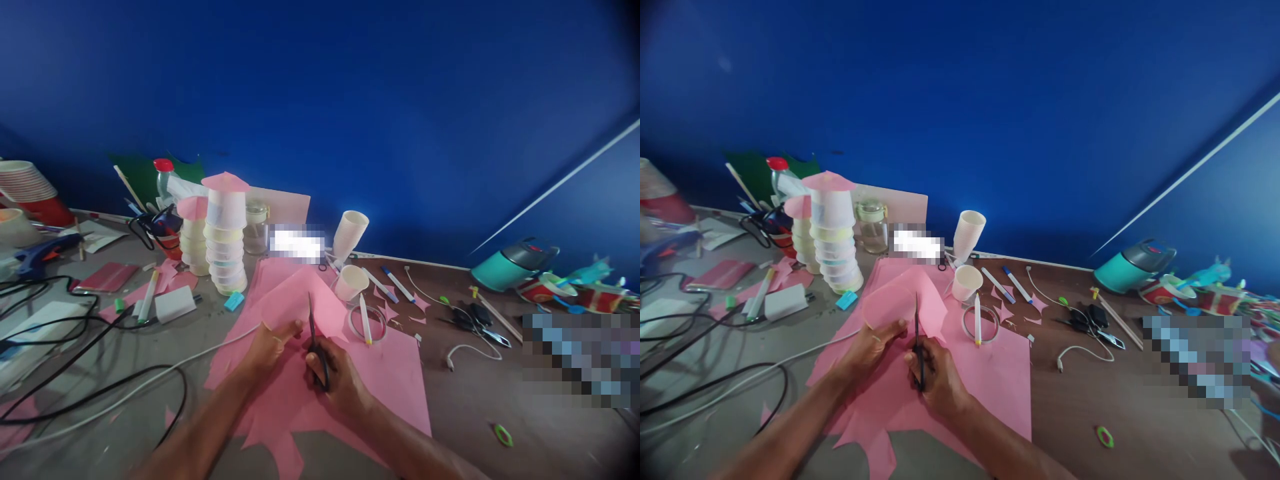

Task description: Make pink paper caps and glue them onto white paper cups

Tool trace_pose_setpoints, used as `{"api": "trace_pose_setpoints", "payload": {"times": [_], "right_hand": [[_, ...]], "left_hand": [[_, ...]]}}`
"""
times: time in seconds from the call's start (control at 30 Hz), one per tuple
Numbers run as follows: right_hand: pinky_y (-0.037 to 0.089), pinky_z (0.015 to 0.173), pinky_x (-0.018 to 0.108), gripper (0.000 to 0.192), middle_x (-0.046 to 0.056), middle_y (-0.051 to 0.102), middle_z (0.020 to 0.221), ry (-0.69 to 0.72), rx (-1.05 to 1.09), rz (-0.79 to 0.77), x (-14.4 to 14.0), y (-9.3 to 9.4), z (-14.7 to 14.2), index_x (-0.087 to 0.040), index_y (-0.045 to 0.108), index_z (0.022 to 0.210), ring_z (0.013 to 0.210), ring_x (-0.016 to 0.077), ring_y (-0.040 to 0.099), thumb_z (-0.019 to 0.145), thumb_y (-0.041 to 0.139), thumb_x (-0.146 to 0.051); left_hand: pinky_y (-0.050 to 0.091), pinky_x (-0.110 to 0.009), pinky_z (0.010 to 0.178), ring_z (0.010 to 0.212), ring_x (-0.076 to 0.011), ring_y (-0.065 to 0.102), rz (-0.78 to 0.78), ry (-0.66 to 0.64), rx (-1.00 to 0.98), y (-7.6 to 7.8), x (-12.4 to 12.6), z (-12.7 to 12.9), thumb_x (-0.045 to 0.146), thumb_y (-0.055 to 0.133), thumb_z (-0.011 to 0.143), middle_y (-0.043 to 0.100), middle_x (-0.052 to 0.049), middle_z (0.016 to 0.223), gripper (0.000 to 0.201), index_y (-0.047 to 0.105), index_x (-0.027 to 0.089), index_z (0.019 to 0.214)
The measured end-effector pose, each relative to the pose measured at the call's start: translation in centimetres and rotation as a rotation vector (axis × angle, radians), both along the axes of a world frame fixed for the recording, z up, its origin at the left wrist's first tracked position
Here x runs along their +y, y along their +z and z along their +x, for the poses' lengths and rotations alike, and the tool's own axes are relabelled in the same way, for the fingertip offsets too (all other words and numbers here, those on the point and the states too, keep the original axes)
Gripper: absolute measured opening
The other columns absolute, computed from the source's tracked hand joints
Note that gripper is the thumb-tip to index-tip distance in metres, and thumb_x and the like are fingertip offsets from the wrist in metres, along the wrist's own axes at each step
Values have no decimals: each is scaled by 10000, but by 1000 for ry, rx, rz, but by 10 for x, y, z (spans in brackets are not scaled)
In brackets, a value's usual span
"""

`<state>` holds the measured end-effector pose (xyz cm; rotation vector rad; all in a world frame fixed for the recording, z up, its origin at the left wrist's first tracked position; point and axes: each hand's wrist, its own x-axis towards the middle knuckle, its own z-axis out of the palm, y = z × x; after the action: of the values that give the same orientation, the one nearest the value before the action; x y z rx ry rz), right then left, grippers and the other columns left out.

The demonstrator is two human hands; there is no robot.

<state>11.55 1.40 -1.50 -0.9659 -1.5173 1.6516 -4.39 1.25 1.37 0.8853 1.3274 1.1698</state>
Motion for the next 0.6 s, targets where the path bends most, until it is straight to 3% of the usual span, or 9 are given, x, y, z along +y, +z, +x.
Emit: {"api": "trace_pose_setpoints", "payload": {"times": [0.27,0.6], "right_hand": [[387,501,250,476,-42,532,540,22,-30,19,1,5,3,-199,566,878,483,120,485,824,635,-666],[394,497,252,482,-36,535,526,30,-63,61,1,9,3,-188,569,879,480,125,494,840,615,-667]], "left_hand": [[429,-290,568,542,-154,494,-81,-69,-197,5,0,0,446,702,749,554,14,582,321,571,203,586],[447,-270,595,556,-129,497,-46,-68,-258,-10,6,-6,404,735,730,557,26,585,297,577,195,591]]}}
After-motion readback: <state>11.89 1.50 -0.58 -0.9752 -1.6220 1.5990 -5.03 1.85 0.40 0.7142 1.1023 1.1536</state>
